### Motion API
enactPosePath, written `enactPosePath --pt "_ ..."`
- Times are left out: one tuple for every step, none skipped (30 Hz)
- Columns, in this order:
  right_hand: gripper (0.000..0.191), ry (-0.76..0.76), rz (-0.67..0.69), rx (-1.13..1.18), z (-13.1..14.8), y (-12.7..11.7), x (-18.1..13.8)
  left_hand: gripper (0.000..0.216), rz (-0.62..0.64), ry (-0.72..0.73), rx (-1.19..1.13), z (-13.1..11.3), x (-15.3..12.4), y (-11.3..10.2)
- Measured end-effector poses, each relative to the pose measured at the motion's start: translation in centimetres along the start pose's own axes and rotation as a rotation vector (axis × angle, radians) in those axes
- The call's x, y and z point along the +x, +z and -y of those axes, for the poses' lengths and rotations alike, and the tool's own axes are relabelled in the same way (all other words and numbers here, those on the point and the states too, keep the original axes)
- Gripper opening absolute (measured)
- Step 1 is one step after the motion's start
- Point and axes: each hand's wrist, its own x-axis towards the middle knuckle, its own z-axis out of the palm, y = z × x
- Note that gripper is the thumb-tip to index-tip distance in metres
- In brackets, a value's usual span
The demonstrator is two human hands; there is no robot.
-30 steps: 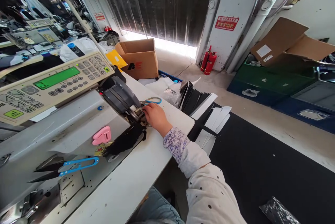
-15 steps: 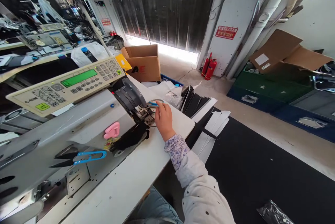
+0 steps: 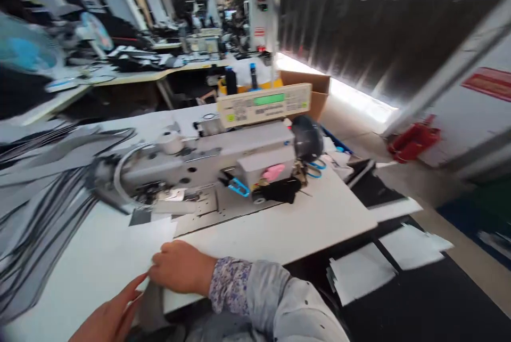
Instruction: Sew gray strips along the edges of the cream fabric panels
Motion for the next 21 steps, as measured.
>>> enactPosePath --pt "0.012 -0.029 0.014 0.024 0.2 0.5 0.1 0.045 0.045 -0.023 -0.037 -0.1 -0.9 0.2" --pt "0.011 -0.03 0.021 0.038 0.4 0.9 0.1 0.047 0.086 -0.041 -0.079 -0.3 -1.6 0.1" --pt "0.009 -0.023 0.022 0.051 0.6 1.4 -0.1 0.048 0.12 -0.051 -0.124 -0.5 -2.0 -0.1" --pt "0.008 -0.014 0.027 0.06 0.9 1.7 -0.3 0.048 0.156 -0.048 -0.17 -0.5 -2.2 -0.4" --pt "0.007 -0.011 0.036 0.071 1.1 2.0 -0.6 0.047 0.197 -0.031 -0.215 -0.5 -2.2 -0.9" --pt "0.005 -0.007 0.043 0.076 1.4 2.1 -0.8 0.046 0.237 -0.002 -0.258 -0.4 -2.0 -1.5" --pt "0.004 -0.005 0.045 0.076 1.7 2.2 -1.0 0.045 0.258 0.027 -0.291 -0.1 -1.5 -2.0" --pt "0.004 -0.007 0.038 0.071 1.9 2.3 -1.2 0.043 0.251 0.052 -0.306 0.3 -0.8 -2.4" --pt "0.005 -0.011 0.021 0.062 2.2 2.3 -1.3 0.043 0.208 0.069 -0.299 0.7 0.2 -2.8" --pt "0.009 -0.02 -0.004 0.052 2.3 2.4 -1.3 0.044 0.131 0.068 -0.267 1.0 1.5 -3.0" --pt "0.012 -0.033 -0.033 0.045 2.5 2.4 -1.3 0.045 0.045 0.057 -0.209 1.4 3.0 -3.1" --pt "0.015 -0.046 -0.06 0.043 2.6 2.5 -1.4 0.045 -0.031 0.036 -0.144 1.6 4.6 -3.3" --pt "0.016 -0.056 -0.082 0.045 2.6 2.6 -1.4 0.048 -0.062 0.023 -0.093 1.8 6.1 -3.4" --pt "0.016 -0.058 -0.097 0.049 2.6 2.7 -1.4 0.05 -0.055 0.016 -0.054 1.9 7.6 -3.6" --pt "0.015 -0.055 -0.105 0.055 2.6 2.9 -1.4 0.052 -0.021 0.01 -0.033 2.0 8.9 -3.9" --pt "0.015 -0.047 -0.109 0.063 2.5 3.2 -1.4 0.051 0.038 0.006 -0.028 2.1 9.9 -4.3" --pt "0.015 -0.034 -0.114 0.07 2.3 3.4 -1.5 0.049 0.108 -0.003 -0.035 2.1 10.7 -4.8" --pt "0.015 -0.015 -0.12 0.077 2.2 3.7 -1.5 0.045 0.18 -0.013 -0.047 2.2 11.2 -5.3" --pt "0.015 0.006 -0.128 0.082 2.1 4.0 -1.5 0.04 0.244 -0.017 -0.066 2.3 11.5 -5.9" --pt "0.016 0.03 -0.136 0.085 2.0 4.2 -1.5 0.036 0.287 -0.014 -0.092 2.4 11.6 -6.4" --pt "0.017 0.055 -0.138 0.089 1.9 4.4 -1.4 0.032 0.304 -0.003 -0.122 2.4 11.6 -6.8"
